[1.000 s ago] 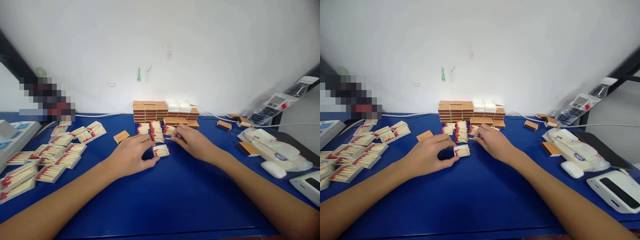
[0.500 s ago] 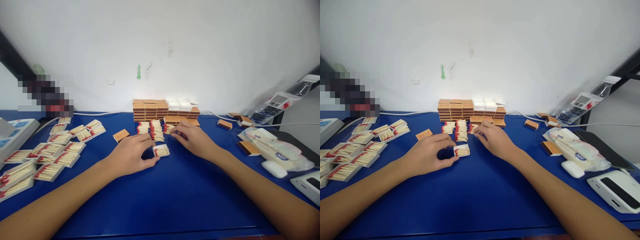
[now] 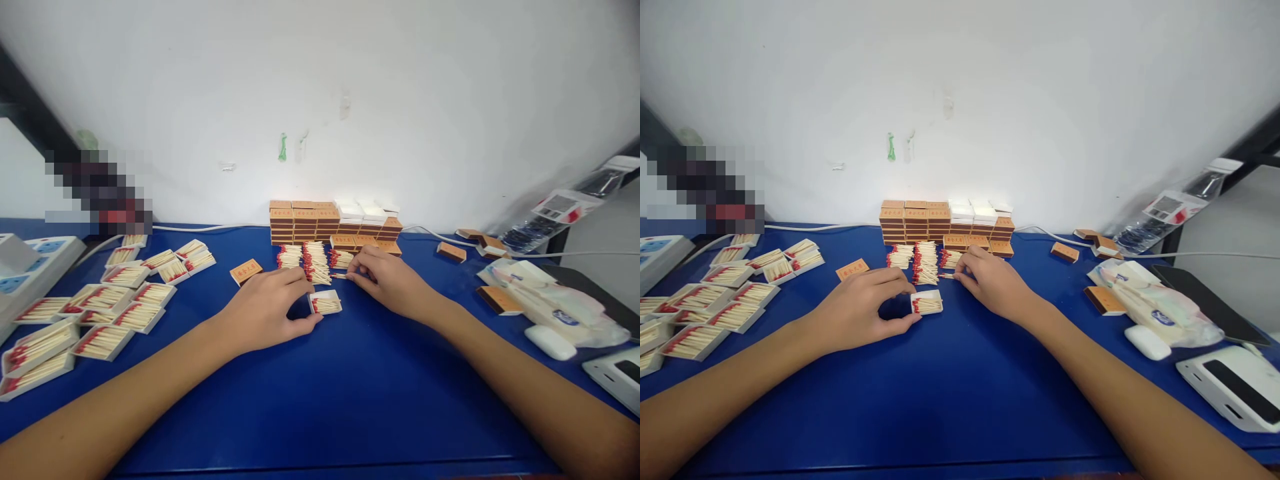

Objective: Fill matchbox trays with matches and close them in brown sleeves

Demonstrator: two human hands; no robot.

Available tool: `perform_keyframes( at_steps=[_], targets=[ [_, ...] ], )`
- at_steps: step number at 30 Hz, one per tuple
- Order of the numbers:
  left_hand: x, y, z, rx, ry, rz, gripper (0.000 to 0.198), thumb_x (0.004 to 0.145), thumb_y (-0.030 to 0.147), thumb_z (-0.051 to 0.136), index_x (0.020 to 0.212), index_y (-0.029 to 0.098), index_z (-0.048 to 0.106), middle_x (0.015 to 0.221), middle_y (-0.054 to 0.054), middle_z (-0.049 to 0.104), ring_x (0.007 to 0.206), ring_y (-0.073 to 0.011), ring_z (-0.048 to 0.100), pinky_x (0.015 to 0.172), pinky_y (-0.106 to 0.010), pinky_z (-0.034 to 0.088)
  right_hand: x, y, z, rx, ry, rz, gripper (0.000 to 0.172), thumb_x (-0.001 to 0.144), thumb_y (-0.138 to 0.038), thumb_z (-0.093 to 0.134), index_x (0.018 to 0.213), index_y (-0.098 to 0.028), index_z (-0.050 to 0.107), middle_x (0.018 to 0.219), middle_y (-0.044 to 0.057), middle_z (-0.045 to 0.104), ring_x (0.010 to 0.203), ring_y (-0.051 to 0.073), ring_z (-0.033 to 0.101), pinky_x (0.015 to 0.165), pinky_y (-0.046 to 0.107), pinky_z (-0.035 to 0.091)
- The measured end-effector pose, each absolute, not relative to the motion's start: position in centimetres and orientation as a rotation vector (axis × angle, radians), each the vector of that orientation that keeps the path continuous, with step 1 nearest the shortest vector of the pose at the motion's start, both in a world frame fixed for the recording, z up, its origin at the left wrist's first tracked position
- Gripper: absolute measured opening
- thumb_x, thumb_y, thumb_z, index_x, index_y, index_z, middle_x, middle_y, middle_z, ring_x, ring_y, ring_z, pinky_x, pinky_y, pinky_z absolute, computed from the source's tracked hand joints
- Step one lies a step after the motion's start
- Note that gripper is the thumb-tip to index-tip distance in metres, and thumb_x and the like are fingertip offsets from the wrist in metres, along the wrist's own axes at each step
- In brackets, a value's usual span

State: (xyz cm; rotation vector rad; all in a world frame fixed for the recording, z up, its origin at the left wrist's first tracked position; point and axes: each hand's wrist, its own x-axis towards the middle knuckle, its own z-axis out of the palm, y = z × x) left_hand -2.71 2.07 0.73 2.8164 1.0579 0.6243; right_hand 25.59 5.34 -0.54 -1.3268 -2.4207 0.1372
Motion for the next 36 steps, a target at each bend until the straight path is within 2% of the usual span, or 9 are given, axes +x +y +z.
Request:
perform_keyframes(
  at_steps=[12, 18, 29, 36],
  targets=[
    [-2.8, 2.1, 0.7, 2.819, 1.046, 0.630, 0.029, 0.094, 0.043, 0.069, 0.109, 0.018, 0.074, 0.102, -0.005, 0.073, 0.091, -0.0225, 0.071, 0.077, -0.036, 0.055, 25.7, 5.1, 0.1, -1.325, -2.488, 0.283, 0.015, 0.104, -0.027, 0.050, 0.098, -0.020, 0.062, 0.103, 0.008, 0.061, 0.085, 0.021, 0.060, 0.072, 0.032, 0.046],
    [-2.7, 2.0, 0.8, 2.810, 1.056, 0.615, 0.029, 0.095, 0.043, 0.069, 0.108, 0.018, 0.074, 0.101, -0.006, 0.073, 0.091, -0.0227, 0.071, 0.077, -0.035, 0.055, 25.2, 4.8, -0.1, -1.304, -2.478, 0.284, 0.011, 0.104, -0.026, 0.051, 0.103, -0.021, 0.062, 0.103, 0.007, 0.059, 0.083, 0.020, 0.059, 0.074, 0.033, 0.046],
    [-2.7, 2.0, 0.7, 2.814, 1.054, 0.635, 0.027, 0.094, 0.041, 0.070, 0.108, 0.018, 0.074, 0.102, -0.006, 0.073, 0.090, -0.0221, 0.071, 0.077, -0.035, 0.055, 25.2, 4.3, 0.6, -1.309, -2.457, 0.228, 0.011, 0.104, -0.023, 0.051, 0.099, -0.020, 0.060, 0.100, 0.008, 0.062, 0.084, 0.021, 0.060, 0.072, 0.032, 0.045],
    [-2.7, 2.0, 0.7, 2.819, 1.052, 0.611, 0.025, 0.094, 0.041, 0.070, 0.103, 0.018, 0.074, 0.098, -0.005, 0.072, 0.090, -0.0222, 0.070, 0.075, -0.034, 0.054, 22.5, 1.4, 1.0, -1.176, -2.508, 0.314, 0.011, 0.106, -0.028, 0.055, 0.100, -0.022, 0.062, 0.099, 0.005, 0.064, 0.080, 0.018, 0.059, 0.067, 0.031, 0.043]
  ],
)
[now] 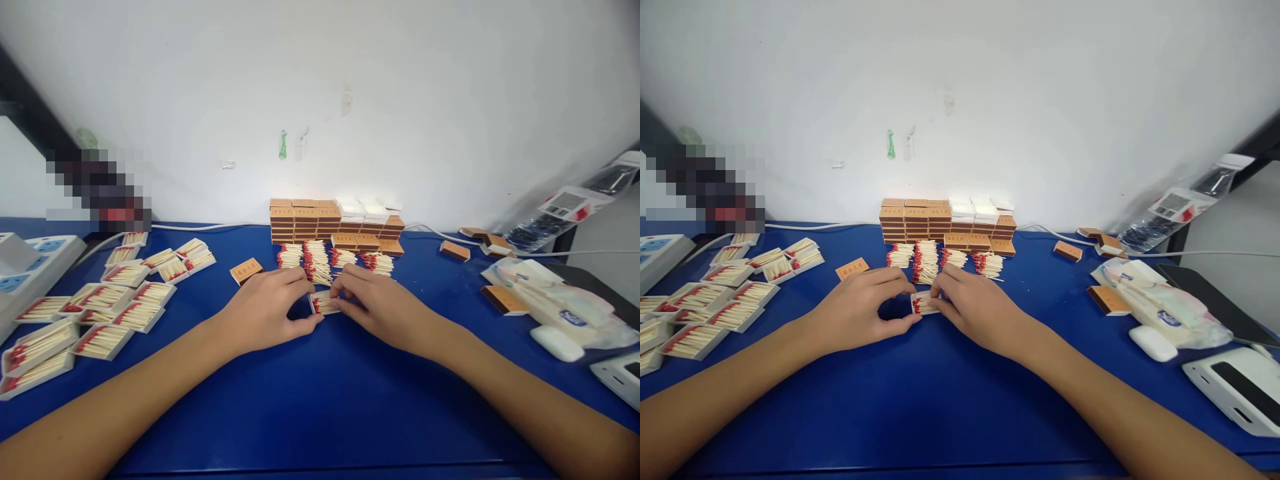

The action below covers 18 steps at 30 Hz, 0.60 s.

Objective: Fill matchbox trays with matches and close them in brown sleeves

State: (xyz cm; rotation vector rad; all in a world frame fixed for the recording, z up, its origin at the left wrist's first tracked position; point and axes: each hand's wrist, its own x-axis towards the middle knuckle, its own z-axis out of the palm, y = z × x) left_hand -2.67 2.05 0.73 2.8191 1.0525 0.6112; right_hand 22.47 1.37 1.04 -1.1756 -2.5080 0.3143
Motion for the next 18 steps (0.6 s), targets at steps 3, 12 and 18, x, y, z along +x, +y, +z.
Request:
perform_keyframes(
  at_steps=[3, 12, 18],
  targets=[
    [-2.7, 2.1, 0.7, 2.824, 1.050, 0.633, 0.025, 0.094, 0.041, 0.070, 0.105, 0.019, 0.074, 0.099, -0.005, 0.073, 0.089, -0.0217, 0.070, 0.075, -0.034, 0.054, 23.1, 2.3, 0.9, -1.198, -2.417, 0.282, 0.010, 0.104, -0.029, 0.058, 0.102, -0.022, 0.065, 0.095, 0.005, 0.064, 0.080, 0.018, 0.059, 0.068, 0.031, 0.044],
    [-2.8, 2.1, 0.6, 2.826, 1.037, 0.651, 0.026, 0.095, 0.043, 0.069, 0.105, 0.019, 0.073, 0.100, -0.006, 0.073, 0.089, -0.0216, 0.071, 0.076, -0.033, 0.055, 25.5, 5.4, -0.5, -1.405, -2.434, 0.206, 0.011, 0.103, -0.026, 0.054, 0.095, -0.021, 0.060, 0.097, 0.008, 0.063, 0.086, 0.023, 0.062, 0.074, 0.034, 0.047],
    [-2.7, 2.1, 0.7, 2.815, 1.049, 0.626, 0.027, 0.095, 0.043, 0.069, 0.107, 0.019, 0.074, 0.100, -0.005, 0.073, 0.090, -0.0220, 0.071, 0.076, -0.034, 0.054, 25.3, 4.0, 0.9, -1.362, -2.442, 0.133, 0.011, 0.106, -0.026, 0.050, 0.098, -0.022, 0.058, 0.104, 0.008, 0.064, 0.087, 0.023, 0.063, 0.073, 0.034, 0.046]
  ],
)
